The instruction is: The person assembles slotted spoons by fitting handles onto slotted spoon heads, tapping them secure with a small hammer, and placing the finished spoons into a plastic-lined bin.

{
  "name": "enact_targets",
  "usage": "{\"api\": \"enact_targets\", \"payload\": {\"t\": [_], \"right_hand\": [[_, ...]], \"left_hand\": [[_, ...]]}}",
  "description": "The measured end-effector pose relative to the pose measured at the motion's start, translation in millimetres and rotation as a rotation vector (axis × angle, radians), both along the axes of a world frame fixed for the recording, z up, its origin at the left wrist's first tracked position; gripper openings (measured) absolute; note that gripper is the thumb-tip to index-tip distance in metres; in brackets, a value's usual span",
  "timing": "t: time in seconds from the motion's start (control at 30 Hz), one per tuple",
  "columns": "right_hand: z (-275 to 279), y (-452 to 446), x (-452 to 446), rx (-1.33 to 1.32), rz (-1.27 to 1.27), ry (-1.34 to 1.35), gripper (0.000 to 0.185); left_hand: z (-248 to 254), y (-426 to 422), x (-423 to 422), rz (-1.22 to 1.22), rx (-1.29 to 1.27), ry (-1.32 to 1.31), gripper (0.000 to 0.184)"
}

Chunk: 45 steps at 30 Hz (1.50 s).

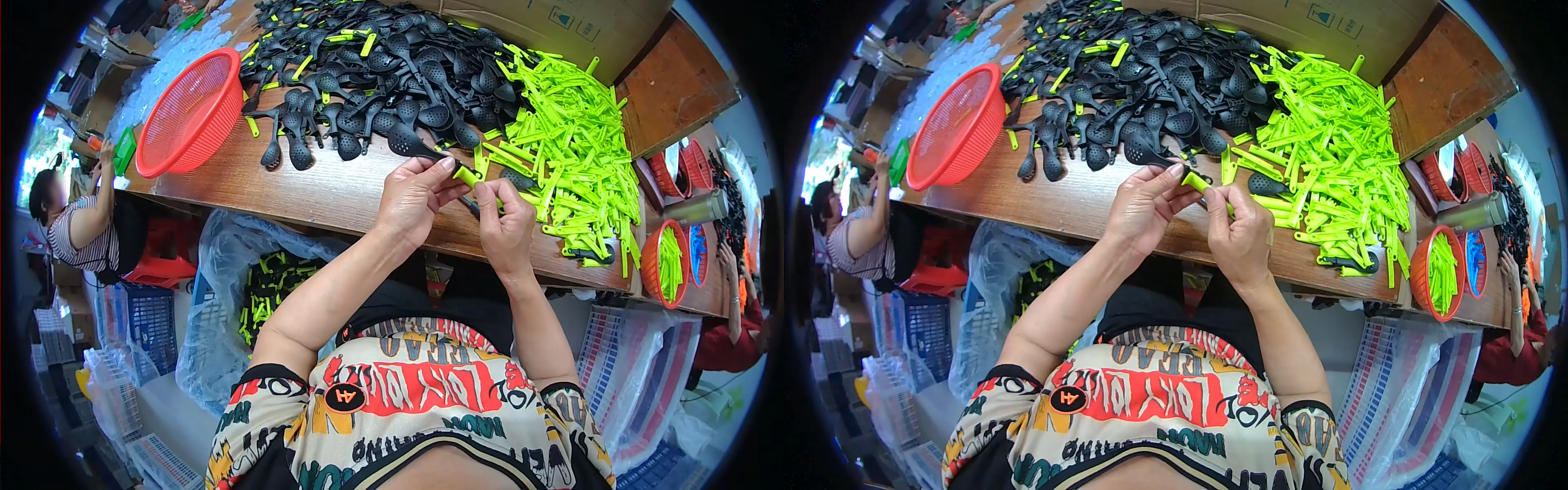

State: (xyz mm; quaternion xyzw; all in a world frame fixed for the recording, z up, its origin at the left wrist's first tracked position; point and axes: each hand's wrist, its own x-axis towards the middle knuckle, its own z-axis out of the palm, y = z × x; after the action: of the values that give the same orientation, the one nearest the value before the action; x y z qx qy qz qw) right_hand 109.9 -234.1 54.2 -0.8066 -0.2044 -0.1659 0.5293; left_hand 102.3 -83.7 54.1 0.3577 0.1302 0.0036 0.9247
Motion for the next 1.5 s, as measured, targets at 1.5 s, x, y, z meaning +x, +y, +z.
{"api": "enact_targets", "payload": {"t": [1.5], "right_hand": [[-9.6,-17.4,25.8,0.071,0.428,0.444,0.01]], "left_hand": [[-21.5,23.7,-14.1,0.009,0.102,0.05,0.025]]}}
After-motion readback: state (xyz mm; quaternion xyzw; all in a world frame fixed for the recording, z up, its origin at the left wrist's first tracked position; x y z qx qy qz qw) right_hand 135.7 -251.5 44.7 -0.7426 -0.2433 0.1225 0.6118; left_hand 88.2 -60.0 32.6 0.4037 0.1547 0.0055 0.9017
